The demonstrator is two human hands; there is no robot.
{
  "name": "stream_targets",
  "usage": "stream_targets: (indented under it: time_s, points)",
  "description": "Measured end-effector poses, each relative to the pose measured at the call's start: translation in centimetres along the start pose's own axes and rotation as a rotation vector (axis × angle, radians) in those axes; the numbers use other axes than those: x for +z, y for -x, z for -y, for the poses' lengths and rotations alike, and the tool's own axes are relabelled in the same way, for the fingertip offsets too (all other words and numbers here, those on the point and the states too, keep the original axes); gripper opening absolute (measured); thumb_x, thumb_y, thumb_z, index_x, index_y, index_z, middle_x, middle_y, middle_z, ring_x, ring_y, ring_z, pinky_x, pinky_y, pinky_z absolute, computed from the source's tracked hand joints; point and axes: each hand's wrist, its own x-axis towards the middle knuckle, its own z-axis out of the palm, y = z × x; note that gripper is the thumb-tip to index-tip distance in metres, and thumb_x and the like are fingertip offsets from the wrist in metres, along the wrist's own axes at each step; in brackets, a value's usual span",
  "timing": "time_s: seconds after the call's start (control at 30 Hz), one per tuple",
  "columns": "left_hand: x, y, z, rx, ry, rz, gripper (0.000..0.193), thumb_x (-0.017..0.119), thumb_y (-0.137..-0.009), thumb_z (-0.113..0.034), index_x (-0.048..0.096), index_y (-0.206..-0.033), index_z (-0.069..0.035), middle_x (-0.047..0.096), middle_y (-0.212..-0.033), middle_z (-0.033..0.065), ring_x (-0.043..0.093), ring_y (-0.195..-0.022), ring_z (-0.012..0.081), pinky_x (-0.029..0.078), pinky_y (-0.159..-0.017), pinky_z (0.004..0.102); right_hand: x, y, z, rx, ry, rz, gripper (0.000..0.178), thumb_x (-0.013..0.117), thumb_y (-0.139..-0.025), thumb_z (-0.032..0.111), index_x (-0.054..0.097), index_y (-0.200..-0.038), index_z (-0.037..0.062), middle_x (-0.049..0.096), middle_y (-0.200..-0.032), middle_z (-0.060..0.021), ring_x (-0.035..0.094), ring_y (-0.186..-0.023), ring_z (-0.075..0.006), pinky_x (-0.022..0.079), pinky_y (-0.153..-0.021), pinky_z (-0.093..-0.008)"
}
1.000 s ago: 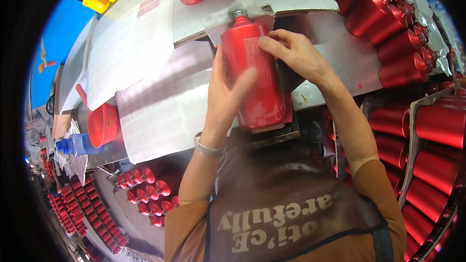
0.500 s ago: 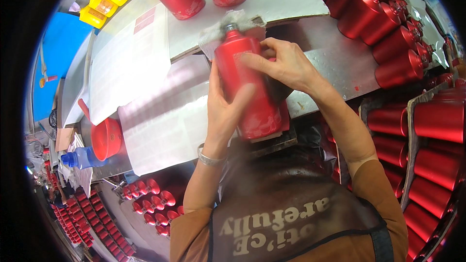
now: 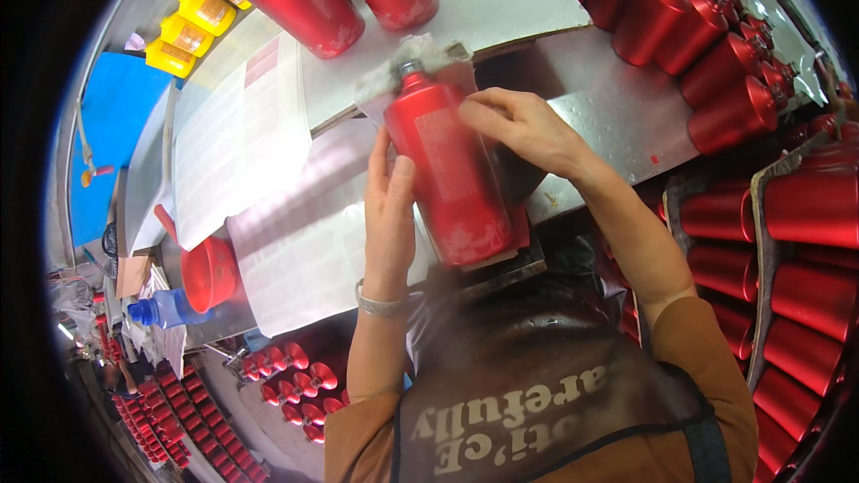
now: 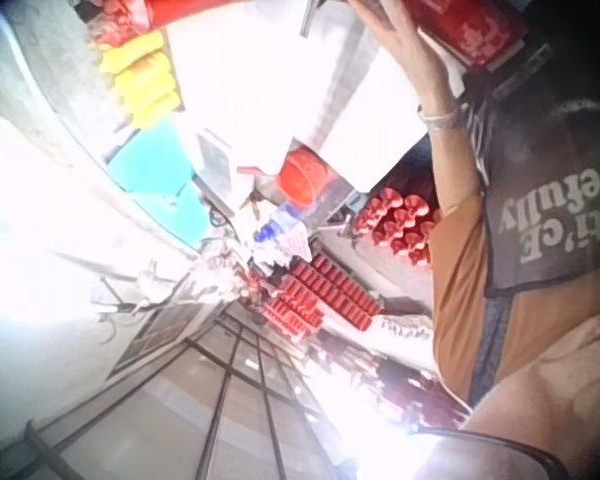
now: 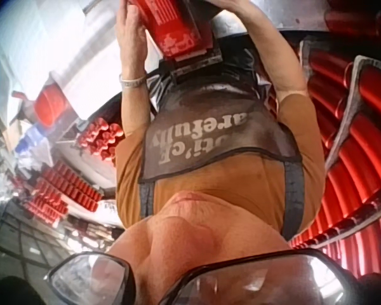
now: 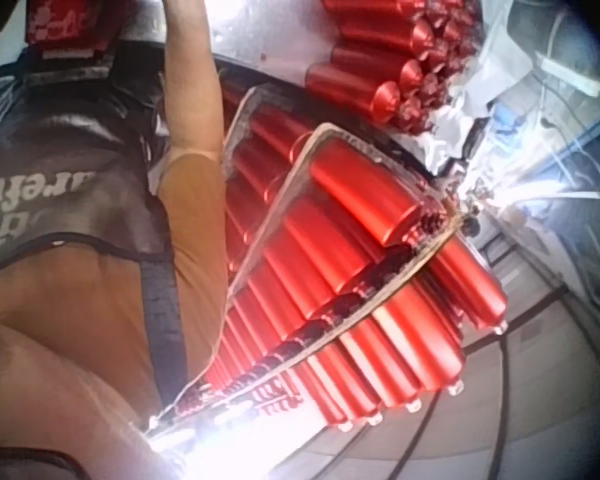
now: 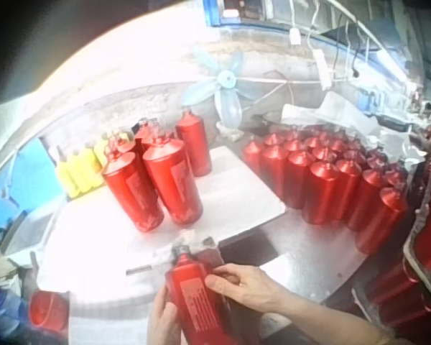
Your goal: The person picks red cylindrical containers from a tray, applies a printed label to each one, smooths it with a black card, and places the labeled containers on a nearby surface. The process is repeated for multiple containers.
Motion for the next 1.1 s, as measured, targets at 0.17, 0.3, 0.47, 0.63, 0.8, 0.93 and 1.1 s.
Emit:
stream_targets:
  time_s: [0.17,0.3,0.47,0.63,0.8,0.93,1.1]
  points:
    - [-0.4,-0.9,-0.2,0.004,-0.071,-0.023,0.070,0.053,-0.105,-0.040,0.030,-0.155,0.002,0.052,-0.143,0.0125,0.051,-0.130,0.0185,0.040,-0.108,0.0335,-0.3,1.1,-1.5,0.037,-0.207,0.055,0.063,0.065,-0.097,0.048,0.064,-0.123,-0.0090,0.072,-0.111,-0.0148,0.067,-0.101,-0.0184,0.052,-0.090,-0.0318]
    - [0.3,-1.7,-0.8,-0.004,-0.144,-0.086,0.070,0.065,-0.099,-0.038,0.039,-0.148,0.005,0.059,-0.132,0.0141,0.057,-0.119,0.0170,0.043,-0.103,0.0319,-0.1,1.2,-1.1,0.029,-0.034,0.044,0.058,0.060,-0.101,0.043,0.060,-0.130,-0.0065,0.069,-0.117,-0.0119,0.062,-0.109,-0.0156,0.048,-0.096,-0.0299]
    - [1.3,-2.4,-1.4,-0.011,-0.266,-0.186,0.071,0.075,-0.092,-0.038,0.045,-0.138,0.007,0.063,-0.123,0.0184,0.064,-0.107,0.0179,0.052,-0.089,0.0295,0.6,0.8,0.2,0.017,0.084,0.002,0.071,0.069,-0.093,0.049,0.057,-0.131,-0.0108,0.072,-0.112,-0.0181,0.066,-0.104,-0.0195,0.050,-0.091,-0.0320]
    - [1.4,-2.8,-0.9,0.018,-0.280,-0.209,0.078,0.079,-0.089,-0.041,0.043,-0.137,0.009,0.062,-0.121,0.0209,0.064,-0.105,0.0194,0.054,-0.085,0.0293,0.9,0.9,1.0,0.007,0.119,-0.022,0.080,0.071,-0.089,0.055,0.056,-0.131,-0.0121,0.073,-0.109,-0.0226,0.068,-0.103,-0.0225,0.051,-0.091,-0.0331]
    - [1.1,-2.9,-0.4,0.044,-0.256,-0.201,0.080,0.079,-0.089,-0.042,0.042,-0.138,0.010,0.062,-0.122,0.0212,0.064,-0.106,0.0200,0.054,-0.086,0.0296,0.9,0.9,1.0,0.002,0.134,-0.029,0.083,0.070,-0.087,0.058,0.057,-0.131,-0.0119,0.072,-0.109,-0.0240,0.069,-0.105,-0.0239,0.051,-0.092,-0.0340]
    - [1.1,-3.0,-0.3,0.045,-0.271,-0.210,0.082,0.078,-0.089,-0.044,0.042,-0.138,0.011,0.062,-0.122,0.0218,0.064,-0.106,0.0203,0.054,-0.086,0.0298,1.0,0.9,0.8,-0.008,0.143,-0.040,0.085,0.070,-0.087,0.060,0.057,-0.130,-0.0116,0.072,-0.110,-0.0241,0.069,-0.105,-0.0246,0.051,-0.092,-0.0344]
    - [1.1,-3.1,-0.4,0.044,-0.283,-0.211,0.082,0.077,-0.089,-0.045,0.042,-0.138,0.011,0.062,-0.122,0.0219,0.064,-0.106,0.0205,0.054,-0.086,0.0297,1.0,0.9,0.6,-0.010,0.142,-0.040,0.084,0.070,-0.087,0.060,0.057,-0.131,-0.0113,0.072,-0.110,-0.0239,0.069,-0.105,-0.0241,0.051,-0.092,-0.0342]
